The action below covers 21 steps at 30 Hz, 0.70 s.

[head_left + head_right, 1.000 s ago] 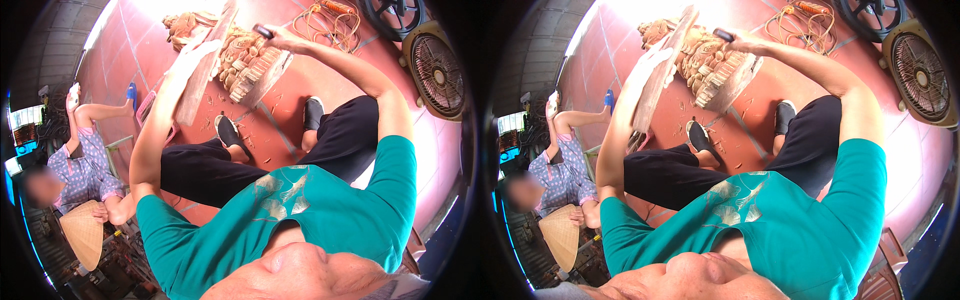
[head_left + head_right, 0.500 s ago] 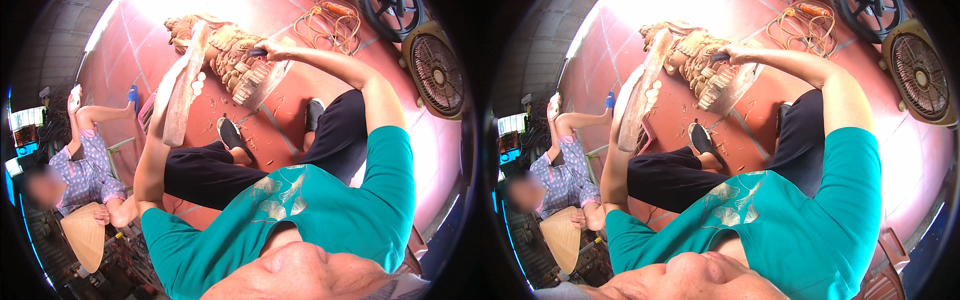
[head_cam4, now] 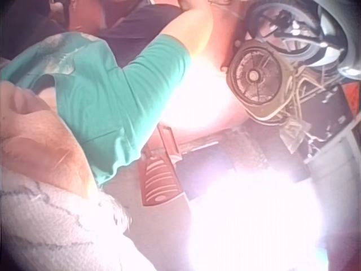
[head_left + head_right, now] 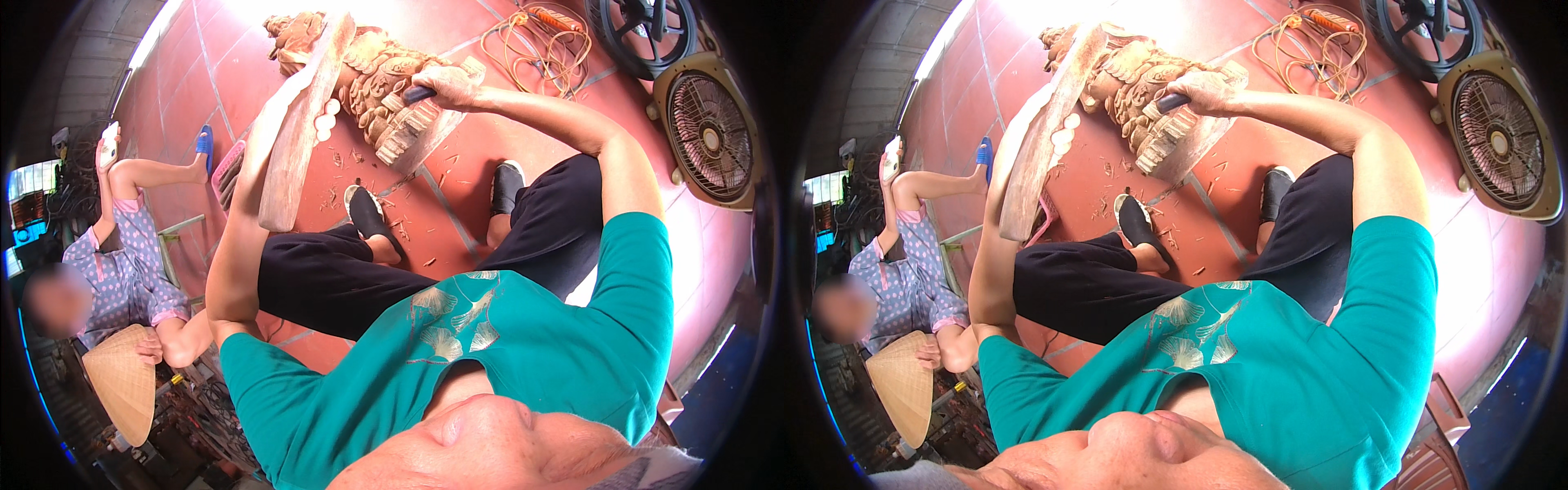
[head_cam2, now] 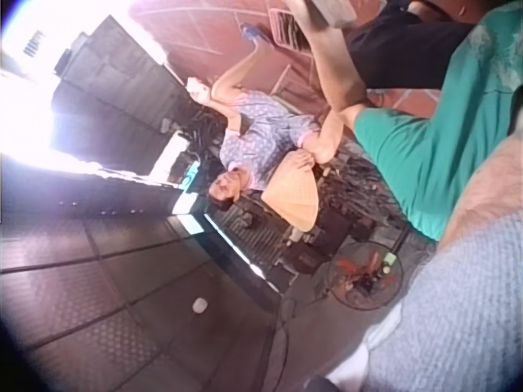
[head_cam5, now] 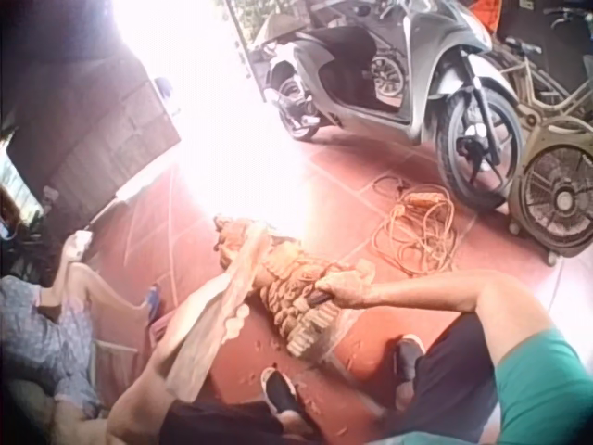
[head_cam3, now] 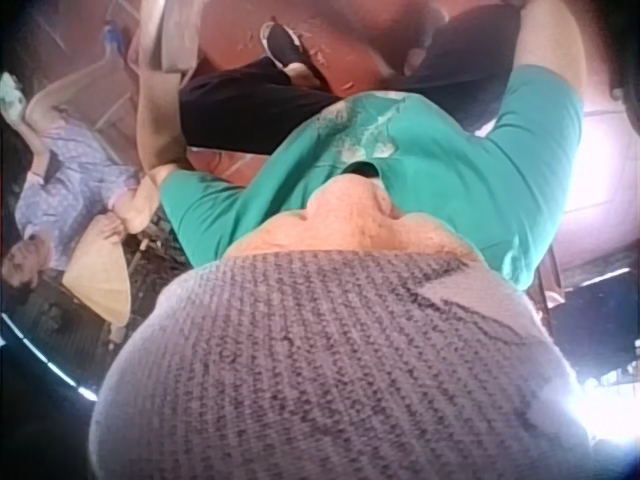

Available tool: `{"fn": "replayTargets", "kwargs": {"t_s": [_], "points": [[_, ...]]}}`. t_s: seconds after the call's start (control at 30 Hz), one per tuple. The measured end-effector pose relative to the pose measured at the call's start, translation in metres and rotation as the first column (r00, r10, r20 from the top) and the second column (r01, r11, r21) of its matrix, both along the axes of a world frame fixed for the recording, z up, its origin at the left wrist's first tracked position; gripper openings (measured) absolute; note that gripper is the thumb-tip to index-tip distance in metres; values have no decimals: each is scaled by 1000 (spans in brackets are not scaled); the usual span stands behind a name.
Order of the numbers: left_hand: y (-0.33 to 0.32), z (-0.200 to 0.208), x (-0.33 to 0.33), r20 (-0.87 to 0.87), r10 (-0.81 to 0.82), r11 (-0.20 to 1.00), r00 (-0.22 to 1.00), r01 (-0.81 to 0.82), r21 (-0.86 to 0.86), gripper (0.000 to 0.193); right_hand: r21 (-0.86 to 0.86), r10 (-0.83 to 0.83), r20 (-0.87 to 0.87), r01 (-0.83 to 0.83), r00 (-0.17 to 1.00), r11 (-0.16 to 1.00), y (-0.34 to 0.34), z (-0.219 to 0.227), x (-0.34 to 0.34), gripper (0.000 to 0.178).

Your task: The person sits on the floor and carves a wooden sculpture using a chisel and mallet. They repeatedly strike the chisel to shape the wood, with wood shavings accumulating around the work area.

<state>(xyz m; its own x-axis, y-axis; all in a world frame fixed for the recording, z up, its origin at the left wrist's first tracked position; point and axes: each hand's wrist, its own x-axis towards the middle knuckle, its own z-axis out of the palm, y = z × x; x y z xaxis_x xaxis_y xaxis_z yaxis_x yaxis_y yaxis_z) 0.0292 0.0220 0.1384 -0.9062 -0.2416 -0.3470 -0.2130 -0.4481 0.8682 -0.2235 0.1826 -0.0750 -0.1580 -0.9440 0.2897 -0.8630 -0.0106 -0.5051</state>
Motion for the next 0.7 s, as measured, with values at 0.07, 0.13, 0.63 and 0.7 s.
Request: {"fn": "replayTargets", "kwargs": {"t_s": [0.07,0.13,0.63,0.7], "points": [[-4,0,-6,18,-26,1000,1000,25,16,39,-40,-9,17,10,1000,999,1,-11,-8,26],[-7,-2,-7,22,-36,999,999,35,27,39,-74,-76,-17,74,997,994,2,-20,-18,29],[4,9,-12,78,-31,997,996,37,-74,35,296,-275,607,109,745,949,42,-2,-35,18],[5,4,-13,48,-30,996,998,34,-78,36,221,-246,495,153,833,963,29,-14,-40,23]]}}
